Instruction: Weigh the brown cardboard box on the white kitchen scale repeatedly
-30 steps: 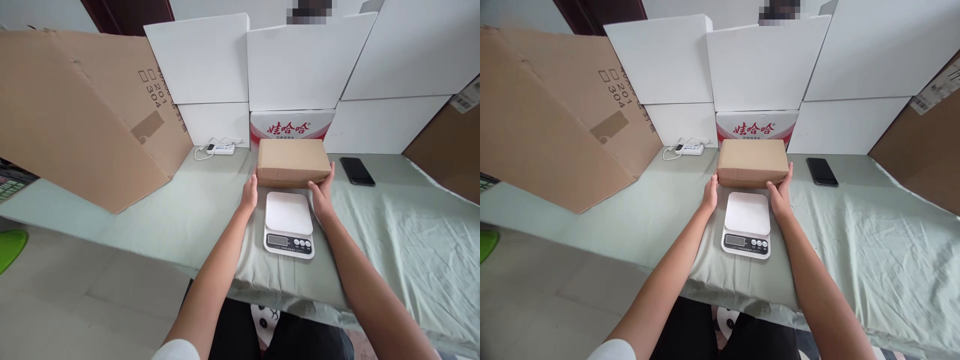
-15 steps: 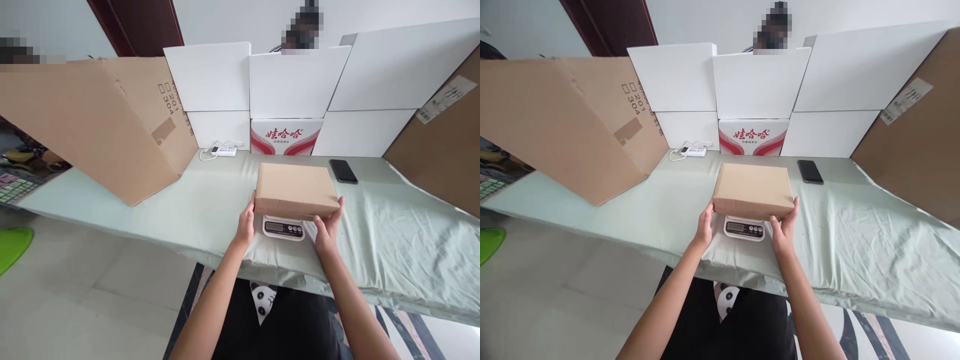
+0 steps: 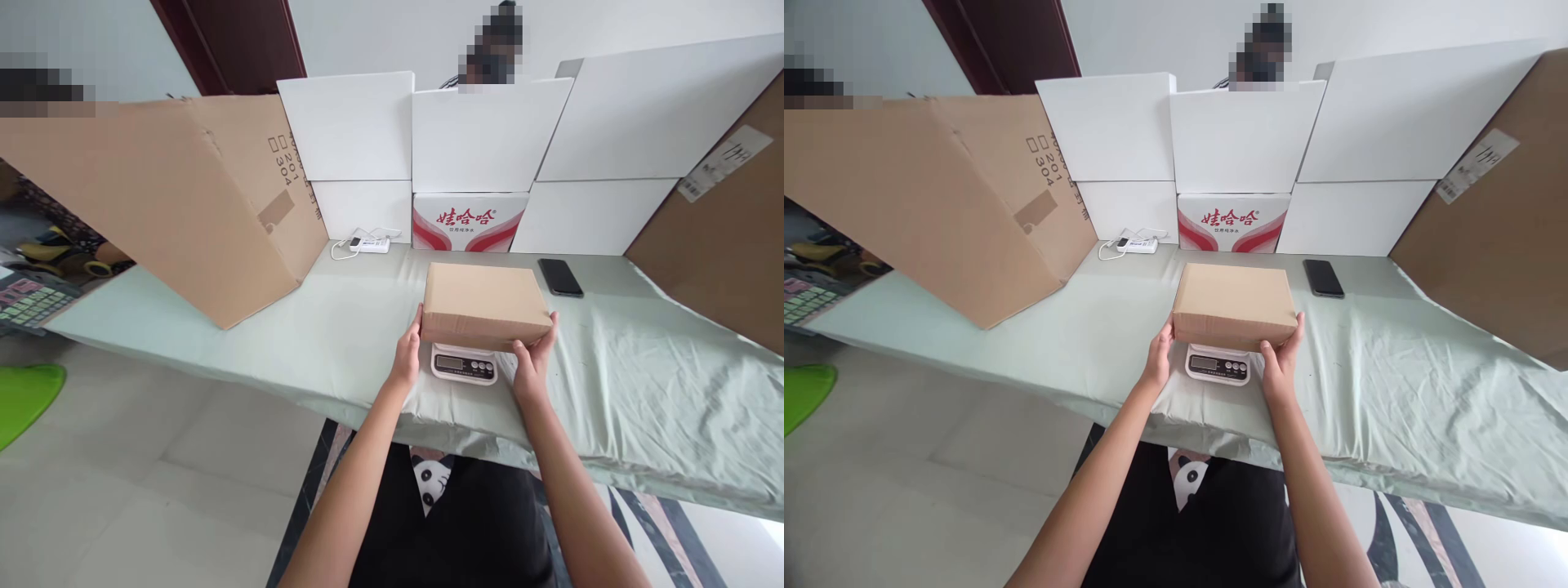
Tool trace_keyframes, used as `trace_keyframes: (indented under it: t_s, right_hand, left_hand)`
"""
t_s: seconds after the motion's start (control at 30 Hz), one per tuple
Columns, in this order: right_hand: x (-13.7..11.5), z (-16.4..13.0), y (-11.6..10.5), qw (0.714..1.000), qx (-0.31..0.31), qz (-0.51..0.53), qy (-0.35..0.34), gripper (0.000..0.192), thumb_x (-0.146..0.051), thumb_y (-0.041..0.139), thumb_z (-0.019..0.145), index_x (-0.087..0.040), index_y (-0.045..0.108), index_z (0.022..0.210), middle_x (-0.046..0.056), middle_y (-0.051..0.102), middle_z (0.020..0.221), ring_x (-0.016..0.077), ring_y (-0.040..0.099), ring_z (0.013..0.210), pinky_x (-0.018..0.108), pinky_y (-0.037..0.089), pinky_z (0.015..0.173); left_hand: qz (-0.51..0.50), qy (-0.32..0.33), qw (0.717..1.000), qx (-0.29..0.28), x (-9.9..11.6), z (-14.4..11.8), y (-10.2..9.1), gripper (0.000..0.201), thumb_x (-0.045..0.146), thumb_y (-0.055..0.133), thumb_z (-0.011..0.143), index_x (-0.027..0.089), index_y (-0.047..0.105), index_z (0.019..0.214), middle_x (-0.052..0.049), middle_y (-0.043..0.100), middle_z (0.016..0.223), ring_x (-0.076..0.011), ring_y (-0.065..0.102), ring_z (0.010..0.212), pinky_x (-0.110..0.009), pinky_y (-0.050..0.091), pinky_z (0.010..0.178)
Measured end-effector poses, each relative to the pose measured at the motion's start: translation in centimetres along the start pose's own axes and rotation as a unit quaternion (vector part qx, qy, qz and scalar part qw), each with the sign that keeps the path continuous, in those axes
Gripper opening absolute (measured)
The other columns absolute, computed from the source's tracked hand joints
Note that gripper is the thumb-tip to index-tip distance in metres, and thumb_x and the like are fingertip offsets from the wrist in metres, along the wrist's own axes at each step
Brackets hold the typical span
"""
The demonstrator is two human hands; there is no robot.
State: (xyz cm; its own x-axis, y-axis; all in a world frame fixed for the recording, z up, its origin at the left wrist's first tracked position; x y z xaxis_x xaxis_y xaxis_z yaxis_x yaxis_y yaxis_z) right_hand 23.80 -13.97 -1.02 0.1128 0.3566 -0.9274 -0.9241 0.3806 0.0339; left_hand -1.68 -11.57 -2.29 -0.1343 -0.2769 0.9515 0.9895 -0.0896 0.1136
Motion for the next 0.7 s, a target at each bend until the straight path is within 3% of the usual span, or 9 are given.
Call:
trace_keyframes:
  t_s: [0.33,0.53,0.7]
  right_hand:
    - [0.6,0.3,-0.2,1.0,0.007,-0.001,-0.028,0.098,-0.059,0.072,0.096,-0.045,0.02,0.178,-0.002,0.022,0.191,0.0284,0.018,0.181,0.063,0.01,0.149]
    - [0.8,0.7,-0.6,0.998,0.043,0.024,-0.042,0.107,-0.064,0.071,0.091,-0.037,0.017,0.179,0.012,0.042,0.181,0.038,0.037,0.173,0.075,0.019,0.142]
    - [0.5,0.4,-0.5,0.999,0.029,0.007,-0.033,0.101,-0.068,0.072,0.09,-0.037,0.027,0.176,0.011,0.034,0.186,0.0394,0.03,0.176,0.072,0.019,0.143]
  left_hand:
    - [0.005,0.014,1.0,-0.002,0.3,0.1,0.2,0.091,0.084,0.036,0.105,0.027,0.044,0.175,-0.006,0.034,0.188,-0.0329,0.031,0.177,-0.05,0.028,0.146]
    - [-0.006,0.017,1.0,0.02,1.0,-0.2,0.1,0.093,0.086,0.037,0.104,0.026,0.042,0.176,-0.006,0.036,0.187,-0.0306,0.03,0.177,-0.047,0.029,0.146]
    - [-0.004,-0.006,1.0,0.018,0.9,-0.4,0.1,0.094,0.088,0.036,0.103,0.026,0.048,0.173,-0.007,0.041,0.185,-0.0343,0.035,0.175,-0.051,0.031,0.145]
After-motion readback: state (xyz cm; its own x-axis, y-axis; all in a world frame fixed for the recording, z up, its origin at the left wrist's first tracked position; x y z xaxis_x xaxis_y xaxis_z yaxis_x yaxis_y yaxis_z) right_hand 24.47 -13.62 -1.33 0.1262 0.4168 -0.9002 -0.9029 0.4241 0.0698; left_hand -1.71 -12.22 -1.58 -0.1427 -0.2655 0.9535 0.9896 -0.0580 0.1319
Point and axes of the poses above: each hand's wrist, its own z-axis towards the middle knuckle, its own y-axis out of the palm, x = y × z, the point moved 2 cm from there along z, towards the middle knuckle
